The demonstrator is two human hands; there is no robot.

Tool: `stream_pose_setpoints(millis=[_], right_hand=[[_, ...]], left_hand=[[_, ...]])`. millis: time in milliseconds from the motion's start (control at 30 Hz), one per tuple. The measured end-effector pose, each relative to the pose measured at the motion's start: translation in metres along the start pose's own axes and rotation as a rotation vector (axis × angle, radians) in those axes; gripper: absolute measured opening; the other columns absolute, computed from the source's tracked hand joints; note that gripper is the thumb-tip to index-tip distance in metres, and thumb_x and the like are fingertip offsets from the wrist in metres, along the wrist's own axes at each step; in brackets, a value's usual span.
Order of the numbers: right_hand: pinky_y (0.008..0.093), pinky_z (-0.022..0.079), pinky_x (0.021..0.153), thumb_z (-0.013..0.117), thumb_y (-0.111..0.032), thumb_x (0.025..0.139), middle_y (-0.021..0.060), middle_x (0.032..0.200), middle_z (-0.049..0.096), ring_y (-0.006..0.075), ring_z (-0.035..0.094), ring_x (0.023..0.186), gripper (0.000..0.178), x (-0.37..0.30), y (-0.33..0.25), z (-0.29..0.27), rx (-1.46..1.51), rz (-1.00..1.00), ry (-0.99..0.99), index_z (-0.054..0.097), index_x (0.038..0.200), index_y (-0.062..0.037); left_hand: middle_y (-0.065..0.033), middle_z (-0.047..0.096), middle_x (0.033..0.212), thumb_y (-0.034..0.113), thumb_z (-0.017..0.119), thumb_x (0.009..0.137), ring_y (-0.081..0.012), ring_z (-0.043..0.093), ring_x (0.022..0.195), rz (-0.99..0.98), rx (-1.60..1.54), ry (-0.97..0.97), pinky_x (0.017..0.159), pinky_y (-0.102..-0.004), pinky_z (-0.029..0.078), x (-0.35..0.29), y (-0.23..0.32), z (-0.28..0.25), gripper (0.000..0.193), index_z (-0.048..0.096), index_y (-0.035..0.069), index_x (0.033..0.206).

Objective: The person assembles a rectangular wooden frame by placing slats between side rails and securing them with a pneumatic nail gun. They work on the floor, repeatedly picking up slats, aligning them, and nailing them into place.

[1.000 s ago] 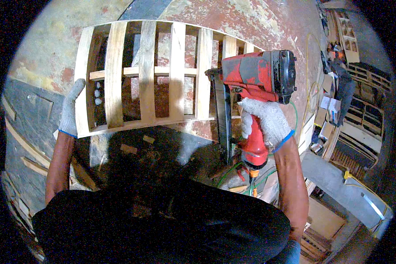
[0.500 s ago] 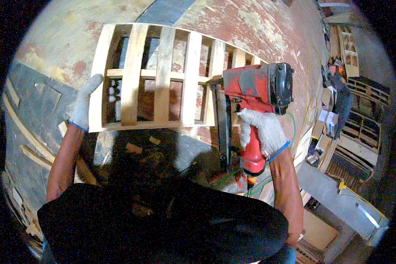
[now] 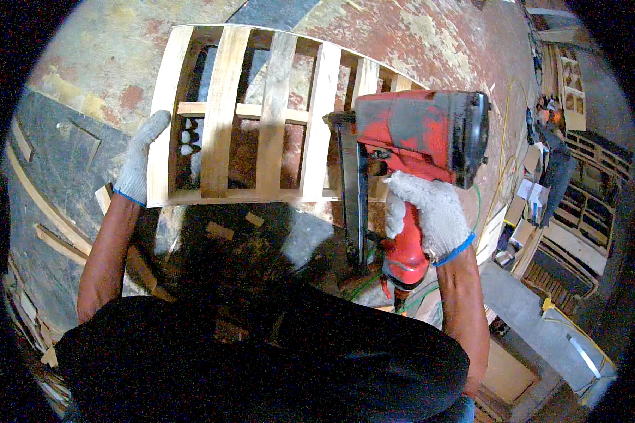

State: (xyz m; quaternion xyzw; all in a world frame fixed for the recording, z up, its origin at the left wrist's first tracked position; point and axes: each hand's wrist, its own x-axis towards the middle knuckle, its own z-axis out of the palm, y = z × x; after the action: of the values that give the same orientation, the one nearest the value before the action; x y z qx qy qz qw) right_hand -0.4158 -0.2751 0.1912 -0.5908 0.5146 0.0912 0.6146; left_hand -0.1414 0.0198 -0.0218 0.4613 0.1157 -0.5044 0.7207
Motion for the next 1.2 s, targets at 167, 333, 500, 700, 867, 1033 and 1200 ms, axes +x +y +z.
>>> stream_pose_setpoints(millis=[167, 333, 500, 700, 867, 1033, 1200], right_hand=[[0.0391, 0.050, 0.052, 0.065, -0.023, 0.098, 0.0138, 0.062, 0.059, 0.0266, 0.060, 0.053, 0.036, 0.006, -0.005, 0.000, -0.089, 0.061, -0.009, 0.062, 0.070, -0.0003], [0.0360, 0.051, 0.061, 0.057, -0.030, 0.105, 0.0112, 0.062, 0.064, 0.0221, 0.063, 0.058, 0.043, 0.012, -0.001, -0.012, -0.473, -0.101, -0.120, 0.067, 0.074, -0.0018], [0.0363, 0.050, 0.057, 0.063, -0.025, 0.101, 0.0115, 0.063, 0.062, 0.0240, 0.061, 0.055, 0.032, 0.003, -0.016, 0.022, -0.341, 0.078, -0.010, 0.066, 0.079, -0.0017], [0.0360, 0.049, 0.055, 0.062, -0.025, 0.101, 0.0116, 0.060, 0.060, 0.0236, 0.060, 0.053, 0.033, -0.002, -0.012, 0.021, -0.341, 0.032, 0.035, 0.064, 0.077, -0.0014], [0.0354, 0.048, 0.053, 0.061, -0.025, 0.099, 0.0126, 0.061, 0.059, 0.0244, 0.058, 0.052, 0.036, -0.009, -0.005, 0.019, -0.209, -0.020, 0.061, 0.062, 0.072, -0.0013], [0.0363, 0.048, 0.054, 0.062, -0.023, 0.099, 0.0129, 0.061, 0.059, 0.0240, 0.059, 0.054, 0.035, -0.009, -0.007, 0.020, -0.098, 0.066, 0.081, 0.063, 0.072, -0.0002], [0.0359, 0.049, 0.056, 0.062, -0.023, 0.098, 0.0129, 0.062, 0.060, 0.0241, 0.060, 0.055, 0.034, -0.005, 0.003, 0.008, -0.177, 0.038, 0.071, 0.062, 0.073, 0.0000]], left_hand=[[-0.0108, 0.072, 0.100, 0.032, 0.072, 0.096, -0.0219, 0.070, 0.079, -0.031, -0.073, 0.000, 0.072, -0.0362, 0.061, 0.005, -0.009, -0.010, 0.041, 0.064, 0.003, 0.124], [-0.0103, 0.072, 0.100, 0.034, 0.071, 0.096, -0.0213, 0.070, 0.081, -0.031, -0.075, 0.014, 0.071, -0.0351, 0.060, 0.005, -0.010, -0.012, 0.040, 0.065, 0.004, 0.122], [-0.0107, 0.072, 0.098, 0.036, 0.070, 0.097, -0.0231, 0.070, 0.080, 0.025, -0.008, 0.065, 0.071, -0.0367, 0.060, -0.003, -0.001, 0.002, 0.041, 0.066, 0.004, 0.121], [-0.0093, 0.072, 0.101, 0.036, 0.070, 0.097, -0.0210, 0.070, 0.082, 0.025, -0.011, 0.019, 0.076, -0.0373, 0.060, -0.004, 0.000, 0.006, 0.042, 0.066, 0.004, 0.123], [-0.0095, 0.071, 0.102, 0.040, 0.069, 0.096, -0.0205, 0.071, 0.093, 0.020, 0.110, -0.083, 0.086, -0.0350, 0.057, -0.009, -0.010, 0.041, 0.044, 0.067, 0.005, 0.123], [-0.0118, 0.067, 0.126, 0.037, 0.068, 0.096, -0.0249, 0.068, 0.110, 0.144, 0.032, -0.176, 0.097, -0.0414, 0.055, 0.018, -0.061, 0.051, 0.061, 0.051, 0.003, 0.144], [-0.0097, 0.065, 0.126, 0.036, 0.063, 0.096, -0.0190, 0.064, 0.113, 0.142, 0.142, -0.158, 0.098, -0.0348, 0.051, 0.006, -0.052, 0.076, 0.059, 0.053, -0.001, 0.141]])
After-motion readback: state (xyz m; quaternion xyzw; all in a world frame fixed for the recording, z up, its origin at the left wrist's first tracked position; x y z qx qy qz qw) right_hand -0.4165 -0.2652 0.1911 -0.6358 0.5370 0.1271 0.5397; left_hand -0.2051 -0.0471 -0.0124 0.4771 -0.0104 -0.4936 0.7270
